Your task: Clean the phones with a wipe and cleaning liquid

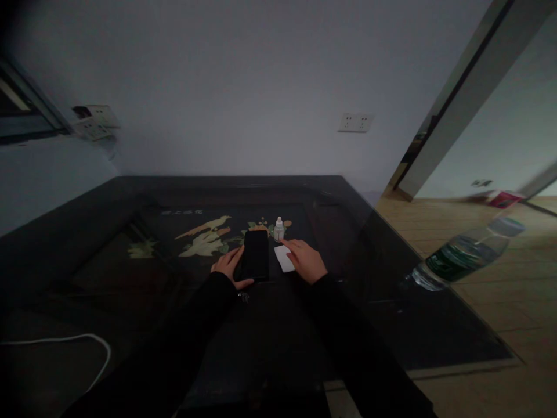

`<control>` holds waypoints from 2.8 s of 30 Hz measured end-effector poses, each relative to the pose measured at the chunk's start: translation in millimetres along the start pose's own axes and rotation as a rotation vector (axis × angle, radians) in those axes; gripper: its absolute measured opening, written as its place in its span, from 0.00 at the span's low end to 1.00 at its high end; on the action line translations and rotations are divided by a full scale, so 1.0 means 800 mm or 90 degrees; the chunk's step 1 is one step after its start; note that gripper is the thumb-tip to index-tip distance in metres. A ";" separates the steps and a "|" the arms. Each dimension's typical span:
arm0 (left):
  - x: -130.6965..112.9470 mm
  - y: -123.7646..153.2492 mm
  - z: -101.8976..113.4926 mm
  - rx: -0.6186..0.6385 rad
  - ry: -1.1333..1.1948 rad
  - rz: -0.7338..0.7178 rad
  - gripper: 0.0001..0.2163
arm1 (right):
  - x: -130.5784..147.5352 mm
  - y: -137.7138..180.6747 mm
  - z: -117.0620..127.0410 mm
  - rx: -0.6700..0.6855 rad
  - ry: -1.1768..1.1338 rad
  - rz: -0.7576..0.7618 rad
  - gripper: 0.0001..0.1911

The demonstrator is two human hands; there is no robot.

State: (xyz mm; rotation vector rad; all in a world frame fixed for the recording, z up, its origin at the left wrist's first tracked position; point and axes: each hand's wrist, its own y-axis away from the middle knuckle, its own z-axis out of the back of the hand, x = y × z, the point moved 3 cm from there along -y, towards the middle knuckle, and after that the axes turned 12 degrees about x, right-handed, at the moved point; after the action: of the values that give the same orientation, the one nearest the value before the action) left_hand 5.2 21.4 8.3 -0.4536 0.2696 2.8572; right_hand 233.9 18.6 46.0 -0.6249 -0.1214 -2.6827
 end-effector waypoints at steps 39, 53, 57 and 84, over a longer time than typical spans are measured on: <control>0.008 -0.009 -0.008 0.029 0.024 -0.095 0.39 | -0.043 -0.102 -0.043 -0.205 -0.251 -0.034 0.19; 0.147 -0.051 0.058 -0.409 0.861 -0.018 0.18 | -0.173 -0.024 0.015 -0.520 -0.510 -0.143 0.30; 0.175 -0.060 0.063 -0.408 0.927 -0.012 0.15 | -0.189 -0.020 0.016 -0.570 -0.548 -0.140 0.30; 0.075 -0.054 0.013 -0.249 0.571 -0.150 0.18 | -0.011 -0.026 -0.034 -0.201 0.009 0.061 0.14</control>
State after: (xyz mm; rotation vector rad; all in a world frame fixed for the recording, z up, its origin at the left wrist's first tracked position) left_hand -42.2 77.0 -7.5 -1.6942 -0.1999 2.2850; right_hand 221.8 36.3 17.6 -0.6840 0.3336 -2.6321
